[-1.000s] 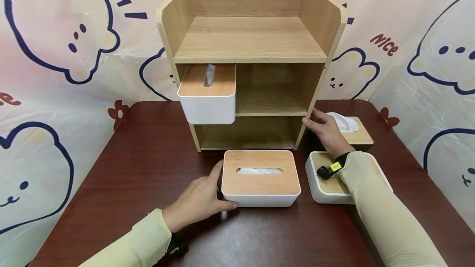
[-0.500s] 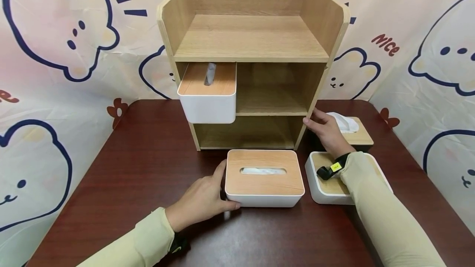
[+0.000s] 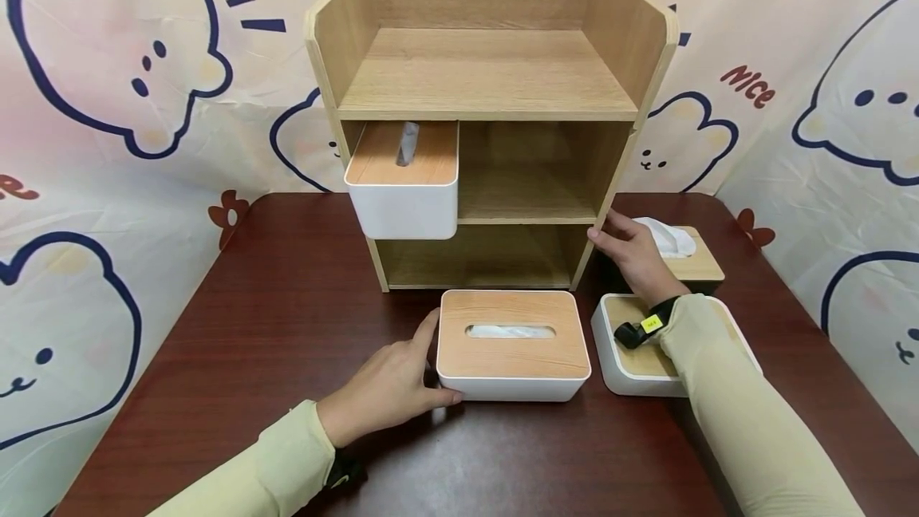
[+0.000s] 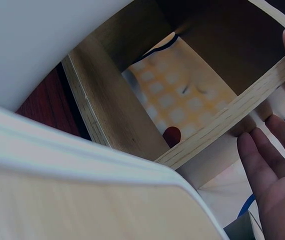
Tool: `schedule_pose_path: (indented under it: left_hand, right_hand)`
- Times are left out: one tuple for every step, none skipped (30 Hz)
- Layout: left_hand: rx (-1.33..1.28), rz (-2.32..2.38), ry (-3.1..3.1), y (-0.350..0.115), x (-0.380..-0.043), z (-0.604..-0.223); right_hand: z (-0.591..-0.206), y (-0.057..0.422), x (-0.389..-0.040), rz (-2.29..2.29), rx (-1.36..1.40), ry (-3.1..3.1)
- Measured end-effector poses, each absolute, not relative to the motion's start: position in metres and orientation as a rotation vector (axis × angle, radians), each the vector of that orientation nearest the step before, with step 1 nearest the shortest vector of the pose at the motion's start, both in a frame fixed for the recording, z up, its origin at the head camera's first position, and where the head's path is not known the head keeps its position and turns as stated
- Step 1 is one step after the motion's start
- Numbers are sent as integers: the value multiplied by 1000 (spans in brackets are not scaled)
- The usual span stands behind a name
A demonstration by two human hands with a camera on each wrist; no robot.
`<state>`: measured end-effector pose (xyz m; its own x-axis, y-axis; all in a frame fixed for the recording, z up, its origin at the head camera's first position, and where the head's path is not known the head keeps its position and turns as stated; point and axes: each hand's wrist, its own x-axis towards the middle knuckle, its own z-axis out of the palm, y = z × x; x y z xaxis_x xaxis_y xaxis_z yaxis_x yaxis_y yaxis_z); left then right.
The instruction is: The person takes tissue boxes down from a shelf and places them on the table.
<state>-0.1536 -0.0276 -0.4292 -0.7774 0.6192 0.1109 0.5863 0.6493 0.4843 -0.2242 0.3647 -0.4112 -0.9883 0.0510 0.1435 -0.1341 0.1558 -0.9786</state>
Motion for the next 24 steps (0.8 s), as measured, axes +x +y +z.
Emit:
schedule_pose_path:
  left_hand:
    - [1023,787,2788,-27,-154,-429]
    - [1023,787,2784,-27,-154,-429]
    - [1025,784,2780,-27,-154,-429]
    - [1027,775,2779,-27,-154,-429]
    - [1030,764,2779,-27,-154,-429]
    - [1035,753,2779,-28,-154,-430]
    - [1039,745,2778,-28,-153,-430]
    - [1042,739,2779,-28,-153,-430]
    - [1045,735,2779,-28,-153,-430]
    - [1048,733,2781,-29,-153,-430]
    - [1050,733,2782,-29,-152,-430]
    - [1053,736,2784,-29,-152,-430]
    - [1056,744,2785,-29,-152,-429]
    - [1059,750,2786,-29,-152,-429]
    - [1064,755,2786,-29,-152,-429]
    - [1068,761,2787,-29,-151,-429]
    - [1073,767,2787,-28,-151,-429]
    - [1081,778,2786,-28,-151,-429]
    - [1084,789,2784,-28,-151,-429]
    - [1088,796,2785,-28,-150,-429]
    - [1088,799,2786,-28,-150,-430]
    - [1089,799,2788,-28,-150,-430]
    - [1091,798,2789,-28,-150,-430]
    - [1091,794,2791,-28,-150,-430]
  right_hand:
    - [-411,365,-224,1949,79,-2278]
    - [-411,365,-224,1950,82,-2277]
    - [-411,365,-224,1954,89,-2274]
    - [-411,365,-224,1959,90,-2268]
    - [-411,365,-224,1960,83,-2264]
    - [-411,365,-224,1962,81,-2262]
    - [-411,365,-224,1961,79,-2266]
    - [-411,365,-225,1963,81,-2264]
    - [-411,364,-225,1966,85,-2262]
    - [-411,364,-225,1965,86,-2263]
    - [-411,364,-226,1961,88,-2268]
    - [-411,364,-226,1958,97,-2271]
    - [-411,365,-226,1956,106,-2270]
    - [-411,365,-226,1955,115,-2268]
    - [-411,365,-227,1952,119,-2270]
    - [-411,366,-227,1946,119,-2274]
    - [-411,366,-227,1947,114,-2272]
    - [-411,366,-226,1947,111,-2272]
    - [-411,366,-226,1950,104,-2272]
    - [-411,366,-226,1951,97,-2275]
    - [-411,366,-226,1955,89,-2274]
    - [-411,366,-226,1958,83,-2273]
    - [-411,365,-225,1966,79,-2270]
    - [-411,365,-225,1965,83,-2271]
